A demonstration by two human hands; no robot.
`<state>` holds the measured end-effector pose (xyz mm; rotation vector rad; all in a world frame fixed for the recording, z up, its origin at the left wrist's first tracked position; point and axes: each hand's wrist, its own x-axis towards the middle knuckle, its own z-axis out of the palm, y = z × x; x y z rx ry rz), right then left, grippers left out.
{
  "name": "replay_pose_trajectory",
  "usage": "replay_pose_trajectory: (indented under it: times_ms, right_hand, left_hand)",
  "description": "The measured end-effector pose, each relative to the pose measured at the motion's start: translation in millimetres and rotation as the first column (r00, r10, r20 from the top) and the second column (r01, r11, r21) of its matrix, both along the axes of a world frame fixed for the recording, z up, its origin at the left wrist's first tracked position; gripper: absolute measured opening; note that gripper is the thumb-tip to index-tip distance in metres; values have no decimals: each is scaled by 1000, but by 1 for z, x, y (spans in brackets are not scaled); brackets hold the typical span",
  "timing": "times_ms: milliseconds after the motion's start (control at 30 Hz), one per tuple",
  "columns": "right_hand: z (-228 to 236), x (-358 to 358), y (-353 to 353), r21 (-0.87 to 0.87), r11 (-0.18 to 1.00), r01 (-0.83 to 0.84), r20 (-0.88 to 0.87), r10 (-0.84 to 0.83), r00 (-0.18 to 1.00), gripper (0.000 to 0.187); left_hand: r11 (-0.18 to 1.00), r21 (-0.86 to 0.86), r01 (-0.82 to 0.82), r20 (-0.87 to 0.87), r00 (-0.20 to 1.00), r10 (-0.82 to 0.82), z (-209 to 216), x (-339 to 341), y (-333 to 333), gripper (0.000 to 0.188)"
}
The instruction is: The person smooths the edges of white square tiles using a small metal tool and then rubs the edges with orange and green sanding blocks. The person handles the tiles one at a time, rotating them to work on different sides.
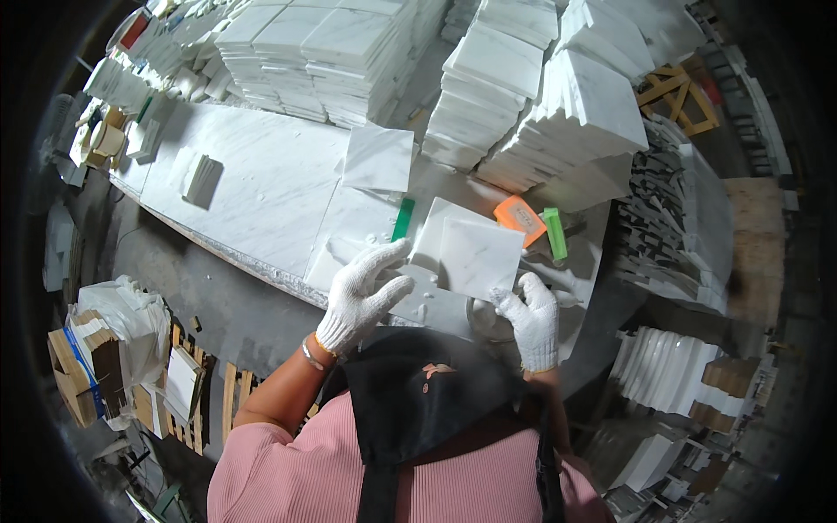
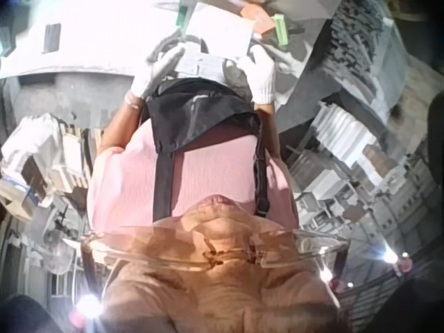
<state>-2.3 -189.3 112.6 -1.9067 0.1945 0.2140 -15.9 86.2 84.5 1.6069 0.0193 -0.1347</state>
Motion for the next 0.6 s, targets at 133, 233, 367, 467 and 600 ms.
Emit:
replay_pose_trajectory:
  times_ms: [133, 233, 367, 467, 600]
  right_hand:
    - [-4, -5, 0, -134, 989, -63, 86, 75, 993, 32]
    - [0, -14, -1, -97, 994, -54, 106, 65, 992, 33]
    - [-8, -14, 6, -77, 989, -123, 107, 130, 986, 33]
    - [3, -16, 10, -133, 977, -169, 113, 184, 976, 30]
    - [12, -8, 29, -72, 956, -284, 6, 285, 958, 24]
  left_hand:
    - [987, -159, -26, -126, 992, 6, 6, 7, -7, 69]
    - [966, -256, -35, -163, 987, -7, 13, 11, -10, 71]
    - [970, -242, 17, -142, 989, -53, 4, 7, -4, 71]
    - [917, -385, 106, -253, 943, -215, 17, 8, -2, 66]
    - [862, -506, 34, -344, 908, -238, 16, -3, -2, 53]
